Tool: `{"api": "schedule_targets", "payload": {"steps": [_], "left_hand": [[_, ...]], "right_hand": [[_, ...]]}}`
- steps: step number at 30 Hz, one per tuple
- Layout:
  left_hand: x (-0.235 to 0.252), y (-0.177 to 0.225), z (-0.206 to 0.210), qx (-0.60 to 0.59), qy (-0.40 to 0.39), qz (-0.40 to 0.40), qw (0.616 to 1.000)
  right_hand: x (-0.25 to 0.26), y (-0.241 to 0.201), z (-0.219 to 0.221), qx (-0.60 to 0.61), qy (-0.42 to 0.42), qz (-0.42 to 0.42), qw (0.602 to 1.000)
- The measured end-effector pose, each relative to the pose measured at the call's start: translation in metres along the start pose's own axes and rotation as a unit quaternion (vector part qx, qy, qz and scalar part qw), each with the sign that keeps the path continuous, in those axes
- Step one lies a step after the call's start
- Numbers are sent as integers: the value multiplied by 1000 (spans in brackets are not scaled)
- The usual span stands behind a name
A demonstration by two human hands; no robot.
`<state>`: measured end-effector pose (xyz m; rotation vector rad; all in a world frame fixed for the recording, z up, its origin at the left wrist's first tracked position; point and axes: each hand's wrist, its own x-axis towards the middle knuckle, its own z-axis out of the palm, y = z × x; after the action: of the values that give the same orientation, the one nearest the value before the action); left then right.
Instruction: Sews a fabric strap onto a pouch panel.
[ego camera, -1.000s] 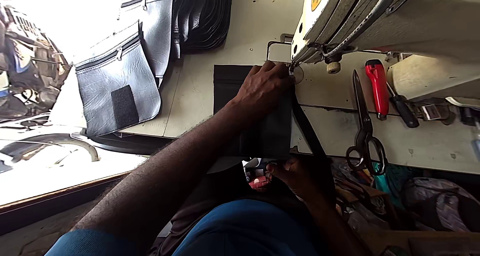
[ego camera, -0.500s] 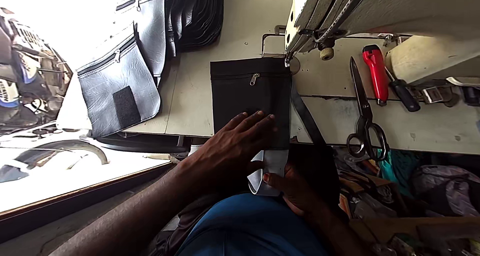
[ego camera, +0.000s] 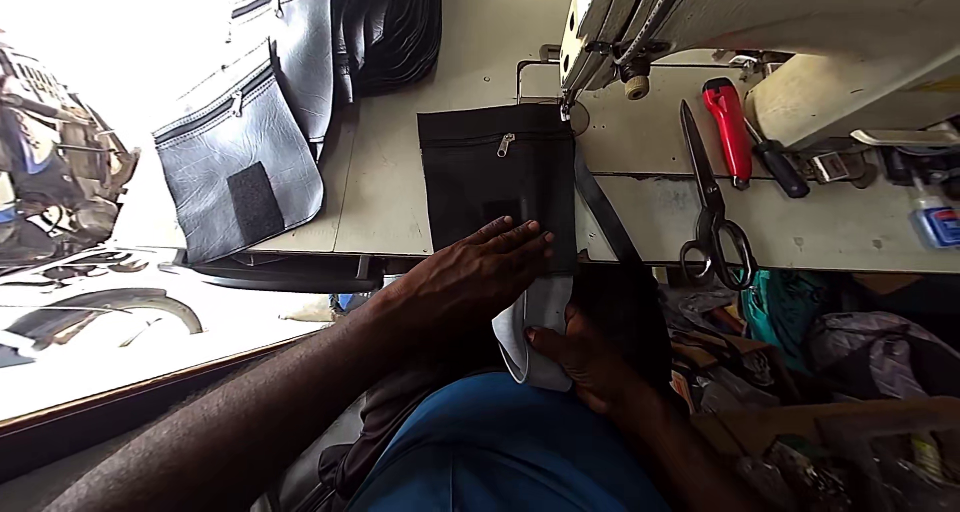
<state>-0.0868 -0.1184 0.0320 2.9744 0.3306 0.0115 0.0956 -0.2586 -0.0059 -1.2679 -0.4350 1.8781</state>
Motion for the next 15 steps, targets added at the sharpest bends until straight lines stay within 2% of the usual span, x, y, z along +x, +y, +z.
{"api": "schedule_targets", "payload": {"steps": [6, 9, 11, 12, 13, 15], "left_hand": [[-3, -12, 5, 6, 7, 51, 999], [-3, -5, 6, 36, -17, 35, 999], [-1, 6, 13, 77, -15, 10, 997], [0, 11, 18, 93, 4, -2, 996], [2, 15, 24, 99, 35, -13, 994], [5, 22, 42, 100, 111, -40, 988]], "right_hand": [[0, 1, 1, -7, -3, -12, 1000], [-4, -2, 3, -26, -5, -20, 999], [-10, -13, 3, -111, -11, -28, 993], [-13, -23, 1, -205, -9, -29, 978], [-16, -37, -3, -339, 6, -29, 940], [-25, -67, -7, -581, 92, -56, 807]]}}
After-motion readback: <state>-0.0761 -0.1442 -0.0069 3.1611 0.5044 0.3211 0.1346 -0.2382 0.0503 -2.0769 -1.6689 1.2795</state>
